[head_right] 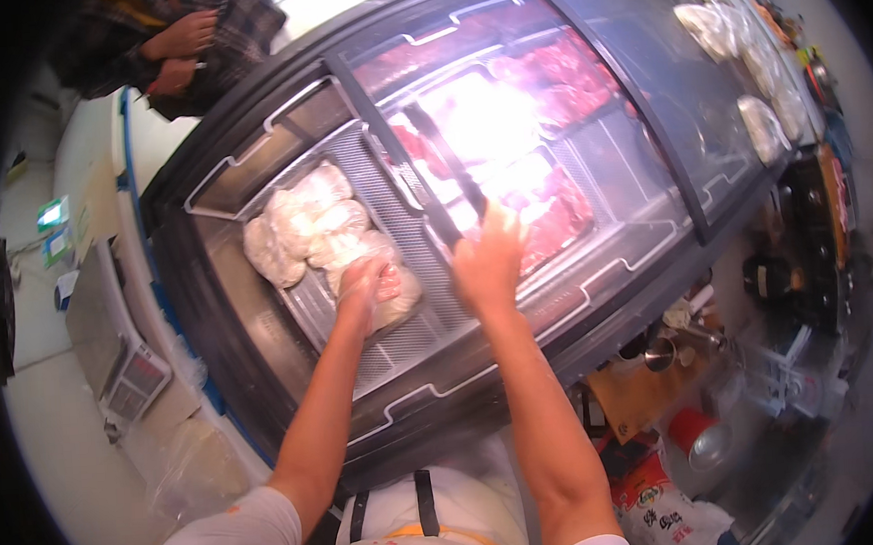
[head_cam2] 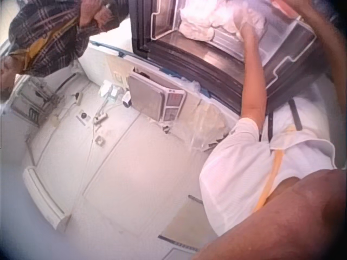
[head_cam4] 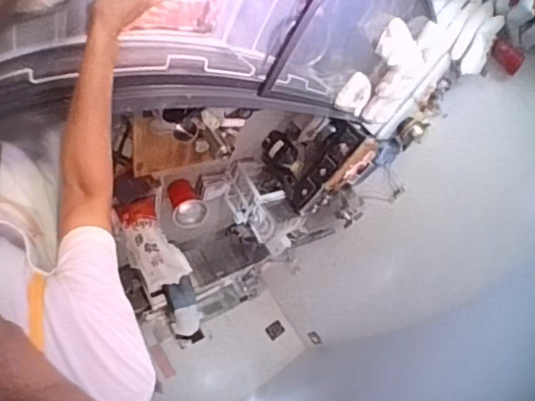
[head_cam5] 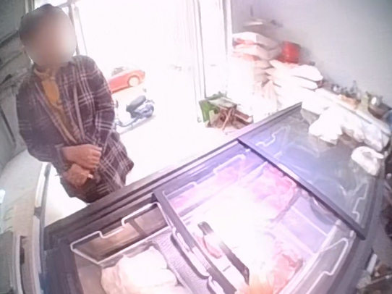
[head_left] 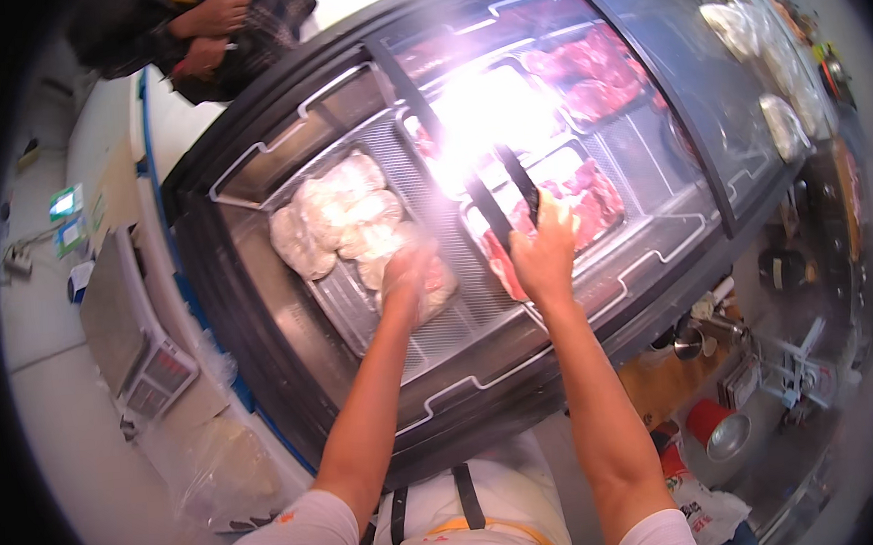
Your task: The person takes a tray of raw pork from a display case, places a piece on a wooden cutting board, and cuts it into small chunks using a cleaver.
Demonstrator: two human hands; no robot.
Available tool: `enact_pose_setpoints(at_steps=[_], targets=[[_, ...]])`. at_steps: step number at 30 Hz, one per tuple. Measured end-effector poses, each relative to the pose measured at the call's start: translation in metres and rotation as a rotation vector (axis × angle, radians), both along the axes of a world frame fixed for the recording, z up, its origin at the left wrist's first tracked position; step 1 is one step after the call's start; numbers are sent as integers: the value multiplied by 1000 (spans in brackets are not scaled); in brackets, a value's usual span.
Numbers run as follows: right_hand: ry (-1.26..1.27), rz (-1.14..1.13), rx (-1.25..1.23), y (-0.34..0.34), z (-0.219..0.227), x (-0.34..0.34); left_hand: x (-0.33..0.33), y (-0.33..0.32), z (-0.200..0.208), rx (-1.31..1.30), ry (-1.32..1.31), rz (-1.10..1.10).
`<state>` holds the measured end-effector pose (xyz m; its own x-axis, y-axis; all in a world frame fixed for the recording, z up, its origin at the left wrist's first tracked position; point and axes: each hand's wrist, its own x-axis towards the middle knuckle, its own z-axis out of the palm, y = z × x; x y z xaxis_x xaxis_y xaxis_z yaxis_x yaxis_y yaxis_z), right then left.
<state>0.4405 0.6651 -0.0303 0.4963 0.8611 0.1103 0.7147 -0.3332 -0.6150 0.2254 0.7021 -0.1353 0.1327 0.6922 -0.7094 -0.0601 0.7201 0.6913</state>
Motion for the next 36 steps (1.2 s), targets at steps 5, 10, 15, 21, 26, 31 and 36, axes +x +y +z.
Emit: enact_pose_setpoints(at_steps=[5,10,15,21,26,31,36], targets=[[67,140,43,-19,1,-63,-68,-54,205,266,-497,233],[184,383,105,-51,-10,-157,-77,-85,283,434,-687,14],[301,402,-30,-73,2,-252,-82,-89,293,516,-735,-110],[318,517,-133,-85,34,-313,-103,-103,314,417,-739,-108],[241,417,90,-97,17,-337,-103,-124,313,459,-625,-165],[499,454,152,-129,30,-350,-89,-161,328,470,-447,-86],[947,262,461,-231,64,-272,-13,-233,345,548,-374,-205]])
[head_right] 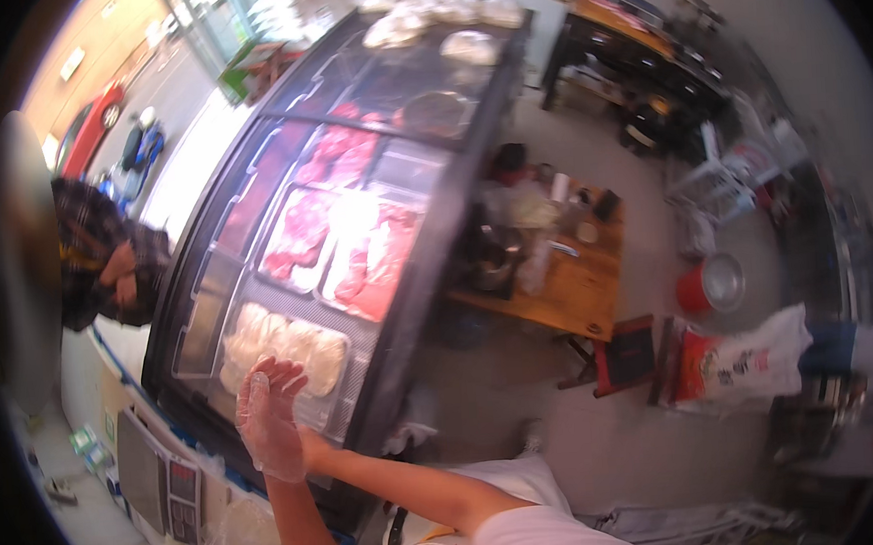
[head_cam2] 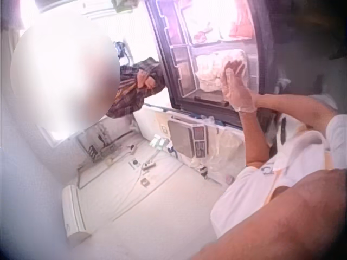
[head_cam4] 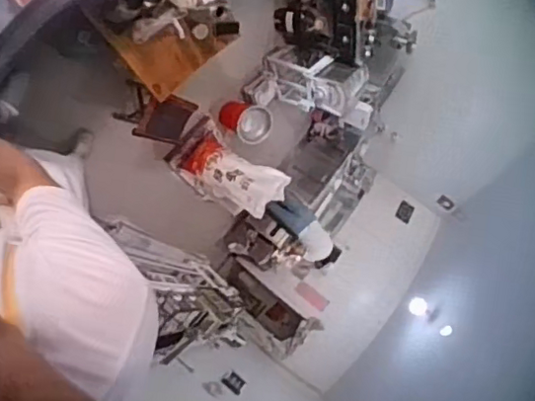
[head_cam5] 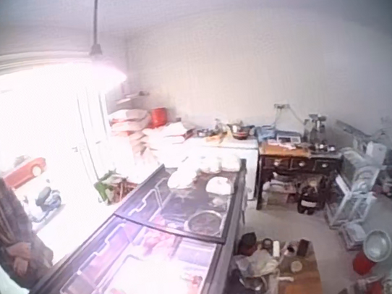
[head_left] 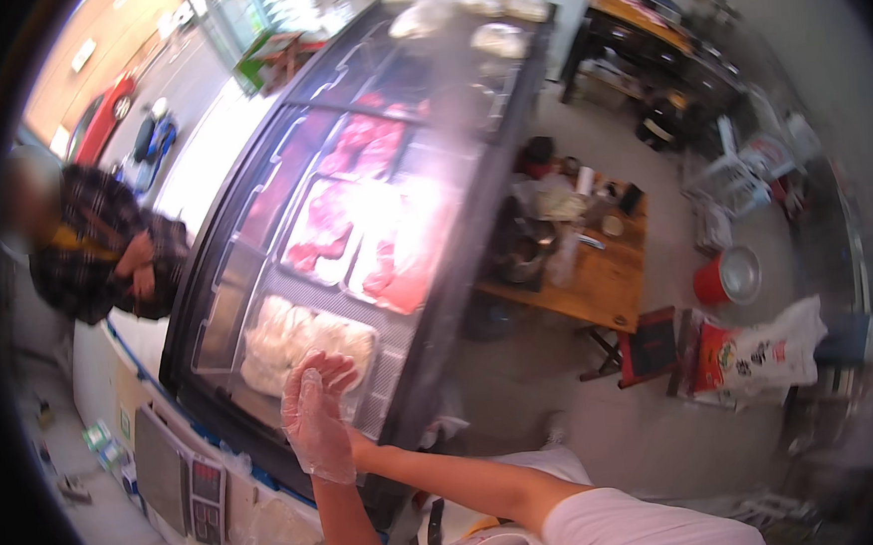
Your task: The person takes a tray of raw pork from a display case, places a piece on a wooden cutting board, and cuts it into small chunks using a cleaver.
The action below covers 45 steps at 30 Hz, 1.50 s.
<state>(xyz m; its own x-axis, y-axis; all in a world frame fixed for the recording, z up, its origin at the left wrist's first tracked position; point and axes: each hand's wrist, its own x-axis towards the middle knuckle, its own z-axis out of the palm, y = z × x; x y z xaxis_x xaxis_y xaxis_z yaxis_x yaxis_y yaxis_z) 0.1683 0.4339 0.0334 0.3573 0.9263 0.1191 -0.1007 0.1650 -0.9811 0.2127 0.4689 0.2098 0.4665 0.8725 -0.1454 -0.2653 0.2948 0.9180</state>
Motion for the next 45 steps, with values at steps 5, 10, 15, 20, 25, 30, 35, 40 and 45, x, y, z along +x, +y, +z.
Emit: enact_pose_setpoints(at_steps=[5,10,15,20,25,30,35,40,45], targets=[[194,-155,-248,-257,92,177,97,-137,-52,-51,59,-58],[-128,-551,-168,-476,122,273,261,-374,-84,-377,51,-315],[-178,-717,-277,-630,115,348,354,-534,-87,-517,54,-550],[-244,-972,-350,-722,100,455,482,-639,-100,-334,48,-784],[-421,-818,-555,-797,165,526,575,-738,-141,-518,7,-682],[-631,-572,-579,-837,158,649,689,-771,-157,-605,-3,-736],[-665,-404,-581,-834,183,746,762,-765,-109,-533,119,-659],[-733,-198,-299,-806,173,866,869,-725,-217,55,162,-473],[-725,-151,-323,-793,176,992,959,-696,-120,-360,-62,-267]])
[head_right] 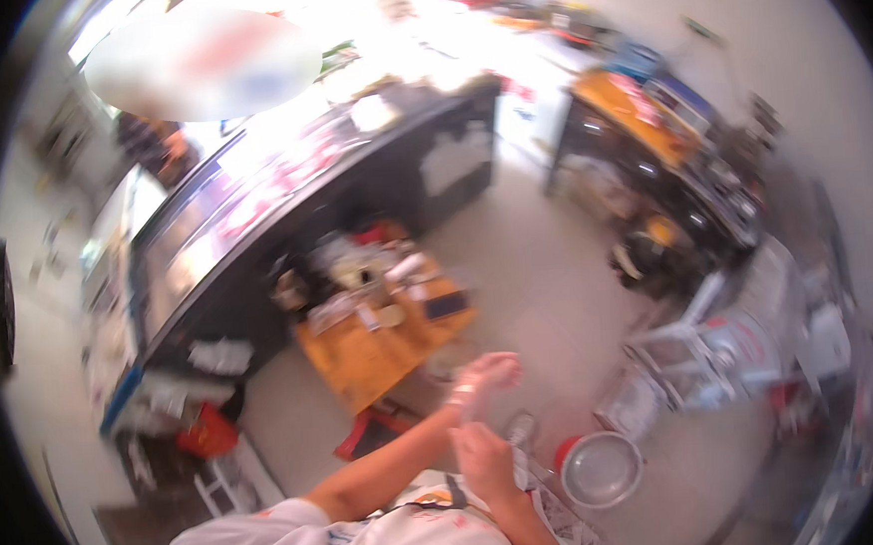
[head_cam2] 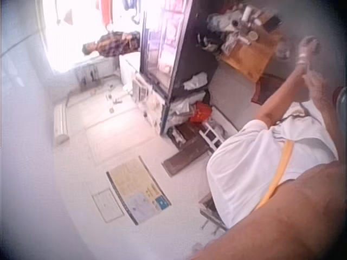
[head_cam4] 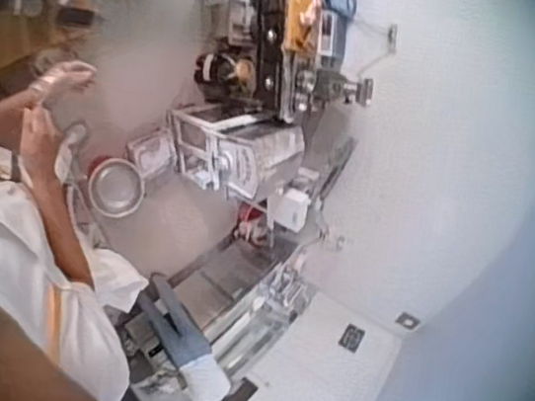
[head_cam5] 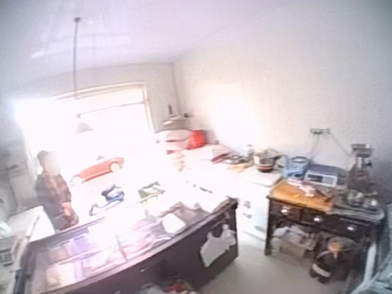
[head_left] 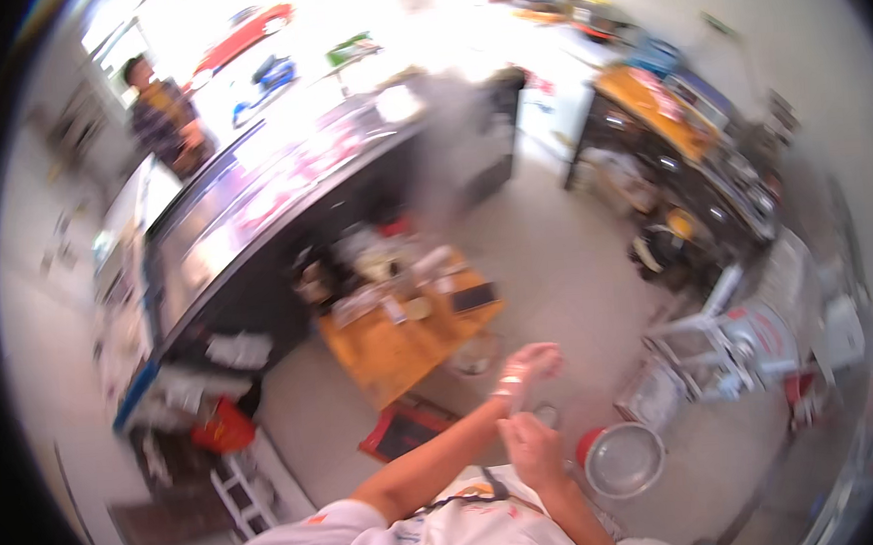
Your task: The person takes a tray of raw pork from a display case, places a piece on a wooden cutting board, and cuts it into small chunks using a cleaver.
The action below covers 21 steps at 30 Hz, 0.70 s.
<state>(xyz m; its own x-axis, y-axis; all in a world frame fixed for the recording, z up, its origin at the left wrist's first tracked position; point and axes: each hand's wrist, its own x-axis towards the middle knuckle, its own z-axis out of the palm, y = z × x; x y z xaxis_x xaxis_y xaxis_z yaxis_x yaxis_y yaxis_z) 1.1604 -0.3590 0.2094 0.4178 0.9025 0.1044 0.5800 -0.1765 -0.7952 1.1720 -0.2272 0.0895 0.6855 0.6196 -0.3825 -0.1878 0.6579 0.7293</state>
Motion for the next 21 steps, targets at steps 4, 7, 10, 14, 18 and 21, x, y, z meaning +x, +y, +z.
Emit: enact_pose_setpoints(at_steps=[4,7,10,14,18,21], targets=[[158,91,63,12,-13,111,97,26,9,-176,81,42],[293,109,-8,21,-13,197,170,52,10,-131,102,16],[403,97,-162,40,-33,264,201,89,24,-38,121,21],[444,159,-220,102,-41,346,179,143,-3,-8,311,134],[274,167,-286,160,-68,441,164,198,-95,-45,376,211],[296,44,-387,204,-63,527,246,254,-99,-63,574,253]])
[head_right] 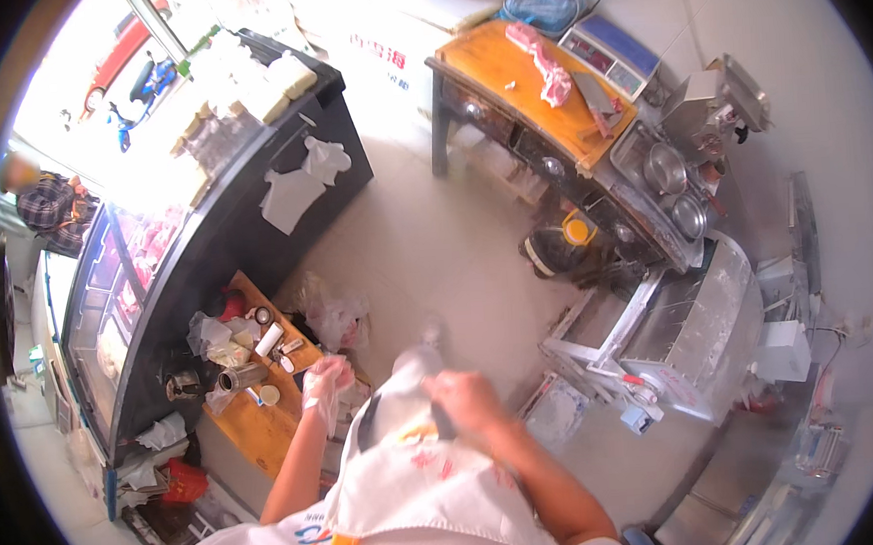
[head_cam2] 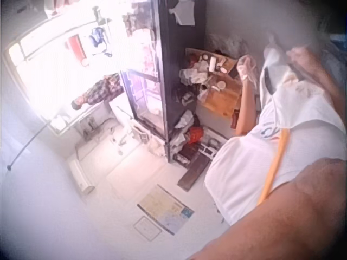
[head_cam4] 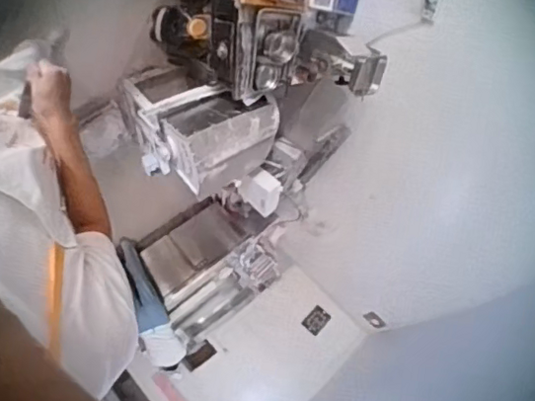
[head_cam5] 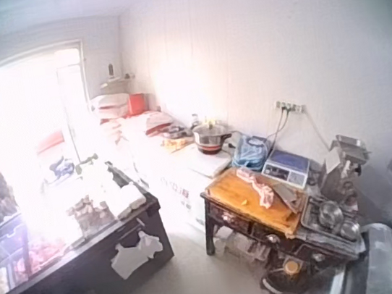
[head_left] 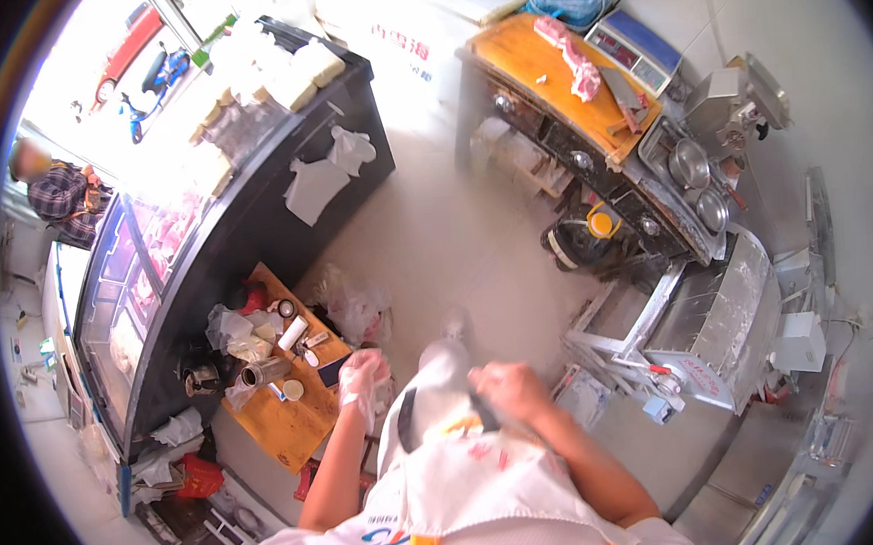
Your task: The person takes a tray of raw pork from a display case, places a piece on a wooden cutting board, and cuts it into small chunks using a cleaver.
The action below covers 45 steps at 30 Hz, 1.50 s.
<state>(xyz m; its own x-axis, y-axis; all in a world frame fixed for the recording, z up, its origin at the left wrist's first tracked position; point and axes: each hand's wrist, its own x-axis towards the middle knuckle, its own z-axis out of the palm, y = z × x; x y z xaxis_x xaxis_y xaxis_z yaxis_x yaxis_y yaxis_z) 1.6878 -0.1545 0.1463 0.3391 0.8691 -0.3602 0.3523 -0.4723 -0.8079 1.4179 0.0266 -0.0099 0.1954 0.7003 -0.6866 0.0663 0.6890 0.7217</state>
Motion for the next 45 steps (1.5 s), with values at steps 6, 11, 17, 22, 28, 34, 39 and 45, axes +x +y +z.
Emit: enact_pose_setpoints(at_steps=[6,11,17,22,28,34,39,45], targets=[[-130,-343,-118,108,-16,181,234,140,17,150,-2,-371],[-91,-445,29,244,-5,337,397,233,50,210,-23,-467],[-558,-441,47,436,-84,509,497,311,33,208,-29,-454],[-549,-385,-92,505,-121,558,547,367,59,161,63,-550],[-383,-316,-108,510,-108,593,631,457,37,493,52,-763],[-411,-670,-160,494,-29,667,828,592,92,1054,151,-964],[-756,-548,-368,446,-62,694,952,630,89,951,241,-1388],[-231,-959,-398,443,-74,643,979,628,68,890,388,-1450]])
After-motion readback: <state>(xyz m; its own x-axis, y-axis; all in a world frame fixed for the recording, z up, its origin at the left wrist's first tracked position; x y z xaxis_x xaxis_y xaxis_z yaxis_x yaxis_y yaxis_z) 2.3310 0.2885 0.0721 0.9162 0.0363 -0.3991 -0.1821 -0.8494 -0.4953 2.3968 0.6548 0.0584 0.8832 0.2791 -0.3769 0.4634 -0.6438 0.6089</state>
